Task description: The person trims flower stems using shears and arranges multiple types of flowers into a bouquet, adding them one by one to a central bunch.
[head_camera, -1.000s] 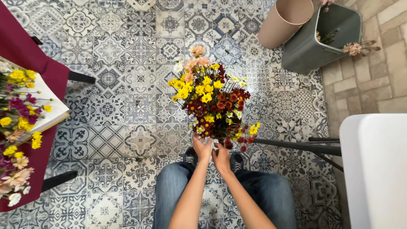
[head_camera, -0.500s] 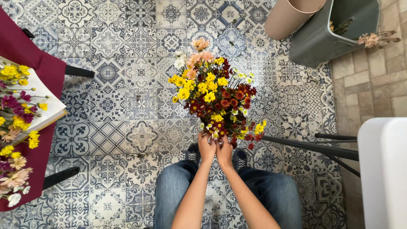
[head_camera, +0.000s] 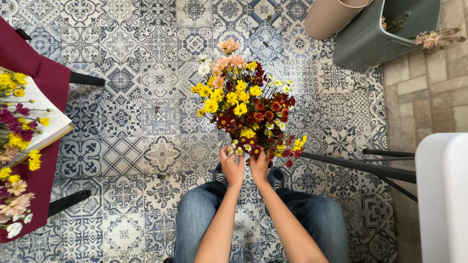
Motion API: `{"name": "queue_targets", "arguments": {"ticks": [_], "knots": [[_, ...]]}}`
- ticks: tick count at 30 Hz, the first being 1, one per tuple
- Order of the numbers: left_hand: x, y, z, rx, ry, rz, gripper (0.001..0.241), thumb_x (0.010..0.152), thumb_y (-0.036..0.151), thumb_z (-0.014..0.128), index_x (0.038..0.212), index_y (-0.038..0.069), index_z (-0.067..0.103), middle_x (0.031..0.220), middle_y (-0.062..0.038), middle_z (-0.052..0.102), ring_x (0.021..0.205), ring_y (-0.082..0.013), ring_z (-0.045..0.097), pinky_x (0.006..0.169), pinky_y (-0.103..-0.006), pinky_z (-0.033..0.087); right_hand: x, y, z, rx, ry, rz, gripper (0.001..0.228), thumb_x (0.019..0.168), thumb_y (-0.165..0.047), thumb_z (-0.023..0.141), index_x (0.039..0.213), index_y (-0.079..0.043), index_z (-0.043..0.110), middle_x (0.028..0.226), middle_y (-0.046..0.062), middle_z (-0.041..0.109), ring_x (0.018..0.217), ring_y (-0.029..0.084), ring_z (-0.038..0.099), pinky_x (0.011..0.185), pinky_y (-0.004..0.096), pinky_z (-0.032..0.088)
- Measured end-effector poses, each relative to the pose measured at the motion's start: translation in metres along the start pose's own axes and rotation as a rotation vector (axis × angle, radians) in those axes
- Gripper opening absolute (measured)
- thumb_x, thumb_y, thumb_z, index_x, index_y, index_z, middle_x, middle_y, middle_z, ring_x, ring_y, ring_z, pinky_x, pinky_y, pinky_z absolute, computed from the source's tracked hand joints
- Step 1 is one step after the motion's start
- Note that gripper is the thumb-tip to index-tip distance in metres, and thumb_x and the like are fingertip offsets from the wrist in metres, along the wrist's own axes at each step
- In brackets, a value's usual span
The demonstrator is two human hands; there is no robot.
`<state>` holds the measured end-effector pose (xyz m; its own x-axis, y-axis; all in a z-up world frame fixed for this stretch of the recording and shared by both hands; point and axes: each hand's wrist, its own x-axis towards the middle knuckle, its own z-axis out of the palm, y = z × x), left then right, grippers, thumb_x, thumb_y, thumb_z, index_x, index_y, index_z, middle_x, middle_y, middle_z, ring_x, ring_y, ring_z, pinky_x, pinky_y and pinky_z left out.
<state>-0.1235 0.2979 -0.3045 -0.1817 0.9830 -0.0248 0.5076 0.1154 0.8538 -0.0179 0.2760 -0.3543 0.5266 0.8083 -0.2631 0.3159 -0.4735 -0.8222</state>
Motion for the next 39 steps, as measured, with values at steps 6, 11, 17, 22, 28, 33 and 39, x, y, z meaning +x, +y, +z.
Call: {"name": "queue_targets", "arguments": {"ticks": [6, 11, 17, 22, 28, 33, 39], "knots": [[0.005, 0.035, -0.021, 0.007, 0.095, 0.153, 0.018, 0.078, 0.013, 0.085, 0.083, -0.002, 0.077, 0.125, -0.01, 0.058, 0.112, -0.0338, 0.062, 0.096, -0.0482, 0.054, -0.003, -0.016, -0.006, -0.152, 0.119, -0.015, 0.019, 0.094, -0.014, 0.065, 0.112, -0.011, 0.072, 0.081, 0.016, 0.076, 0.085, 0.04, 0.074, 0.072, 0.049, 0.057], [0.016, 0.003, -0.006, -0.348, 0.145, -0.196, 0.018, 0.088, -0.005, 0.052, 0.098, 0.009, 0.056, 0.117, -0.007, 0.057, 0.105, -0.0297, 0.063, 0.089, -0.0416, 0.051, -0.006, -0.018, -0.01, 0.077, 0.102, -0.036, 0.032, 0.098, 0.002, 0.052, 0.121, -0.008, 0.072, 0.076, 0.01, 0.075, 0.063, 0.026, 0.072, 0.081, 0.05, 0.058], [0.022, 0.04, -0.025, -0.723, -0.217, -0.415, 0.051, 0.098, -0.01, 0.04, 0.146, 0.004, 0.034, 0.134, -0.025, 0.058, 0.102, -0.0258, 0.065, 0.085, -0.0331, 0.052, -0.006, -0.016, -0.019, 0.148, 0.104, -0.004, 0.029, 0.101, 0.0, 0.05, 0.121, -0.003, 0.07, 0.079, 0.015, 0.073, 0.068, 0.031, 0.071, 0.081, 0.055, 0.054], [0.014, 0.013, -0.012, -0.621, -0.367, -0.354, 0.068, 0.088, -0.021, 0.041, 0.149, 0.009, 0.037, 0.139, -0.027, 0.054, 0.09, -0.0297, 0.068, 0.07, -0.0333, 0.051, -0.005, -0.004, -0.034, 0.19, 0.036, -0.018, 0.032, 0.101, 0.001, 0.053, 0.13, 0.0, 0.067, 0.108, 0.02, 0.074, 0.104, 0.038, 0.07, 0.1, 0.058, 0.048], [0.009, 0.014, -0.011, -0.355, -0.508, -0.153, 0.063, 0.095, -0.009, 0.058, 0.152, 0.006, 0.035, 0.13, -0.022, 0.063, 0.077, -0.0252, 0.061, 0.065, -0.0411, 0.051, -0.006, -0.032, -0.054, 0.199, -0.048, -0.13, 0.035, 0.1, 0.005, 0.054, 0.132, 0.0, 0.067, 0.115, 0.021, 0.072, 0.113, 0.04, 0.066, 0.101, 0.056, 0.051], [0.006, -0.009, 0.005, -0.271, -0.468, -0.121, 0.042, 0.095, 0.004, 0.07, 0.135, 0.001, 0.059, 0.113, -0.018, 0.073, 0.07, -0.0215, 0.067, 0.06, -0.0383, 0.055, -0.01, -0.061, -0.075, 0.203, -0.001, -0.144, 0.023, 0.101, -0.004, 0.062, 0.121, 0.001, 0.073, 0.106, 0.023, 0.075, 0.11, 0.04, 0.068, 0.097, 0.057, 0.051], [0.015, -0.025, 0.019, -0.243, -0.384, -0.056, 0.014, 0.093, 0.002, 0.073, 0.106, 0.001, 0.075, 0.082, -0.014, 0.072, 0.066, -0.028, 0.071, 0.05, -0.0354, 0.057, 0.007, -0.066, -0.083, 0.241, -0.071, -0.145, 0.022, 0.1, -0.006, 0.065, 0.12, 0.0, 0.074, 0.103, 0.018, 0.075, 0.103, 0.038, 0.071, 0.097, 0.053, 0.053]]}}
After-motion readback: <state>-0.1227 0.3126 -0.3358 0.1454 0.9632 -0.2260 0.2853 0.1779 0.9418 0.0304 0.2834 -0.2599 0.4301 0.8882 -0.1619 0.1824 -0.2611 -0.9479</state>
